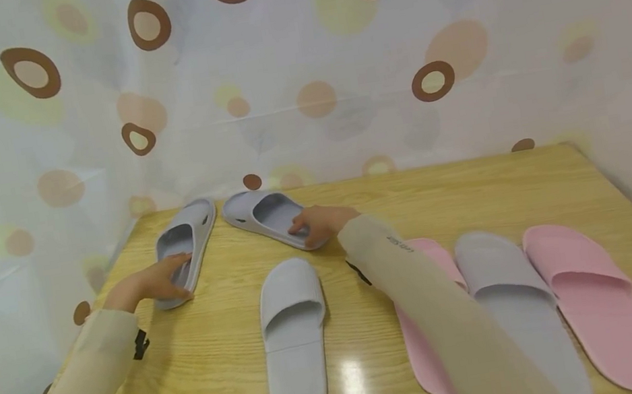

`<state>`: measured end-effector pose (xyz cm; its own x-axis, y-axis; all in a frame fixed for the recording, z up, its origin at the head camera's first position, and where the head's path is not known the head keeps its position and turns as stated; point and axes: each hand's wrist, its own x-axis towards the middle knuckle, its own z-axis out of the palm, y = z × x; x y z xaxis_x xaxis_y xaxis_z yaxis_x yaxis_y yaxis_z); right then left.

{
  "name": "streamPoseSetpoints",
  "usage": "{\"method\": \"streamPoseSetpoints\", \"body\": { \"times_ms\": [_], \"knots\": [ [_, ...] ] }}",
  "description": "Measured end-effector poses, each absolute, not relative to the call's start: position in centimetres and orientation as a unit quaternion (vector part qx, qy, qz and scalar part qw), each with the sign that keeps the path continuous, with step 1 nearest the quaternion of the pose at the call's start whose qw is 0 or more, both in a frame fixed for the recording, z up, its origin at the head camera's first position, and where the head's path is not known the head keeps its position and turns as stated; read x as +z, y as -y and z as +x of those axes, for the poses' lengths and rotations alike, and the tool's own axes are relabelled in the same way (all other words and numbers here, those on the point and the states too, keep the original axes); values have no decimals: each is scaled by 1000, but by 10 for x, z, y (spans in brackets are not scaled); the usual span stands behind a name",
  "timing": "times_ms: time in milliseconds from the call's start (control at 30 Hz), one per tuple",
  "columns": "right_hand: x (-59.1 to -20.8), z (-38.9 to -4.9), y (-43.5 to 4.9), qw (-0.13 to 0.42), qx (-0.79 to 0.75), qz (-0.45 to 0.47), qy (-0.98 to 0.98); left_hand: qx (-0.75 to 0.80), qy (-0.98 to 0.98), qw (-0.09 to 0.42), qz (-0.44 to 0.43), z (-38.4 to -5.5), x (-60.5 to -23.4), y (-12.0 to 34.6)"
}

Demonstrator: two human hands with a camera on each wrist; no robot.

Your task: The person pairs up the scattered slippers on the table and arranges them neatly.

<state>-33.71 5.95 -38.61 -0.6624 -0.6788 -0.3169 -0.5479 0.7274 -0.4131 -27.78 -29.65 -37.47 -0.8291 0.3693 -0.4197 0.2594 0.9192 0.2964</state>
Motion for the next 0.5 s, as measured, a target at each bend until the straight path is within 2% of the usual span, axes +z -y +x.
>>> {"method": "streamPoseSetpoints", "body": {
  "times_ms": [267,500],
  "knots": [
    [-389,-336,-52,209,-141,-355,-900,124,-948,245,162,-277,-374,297],
    [-377,-327,-46,183,-129,-361,-905,129,-947,250,158,-278,-376,298]
  ]
}}
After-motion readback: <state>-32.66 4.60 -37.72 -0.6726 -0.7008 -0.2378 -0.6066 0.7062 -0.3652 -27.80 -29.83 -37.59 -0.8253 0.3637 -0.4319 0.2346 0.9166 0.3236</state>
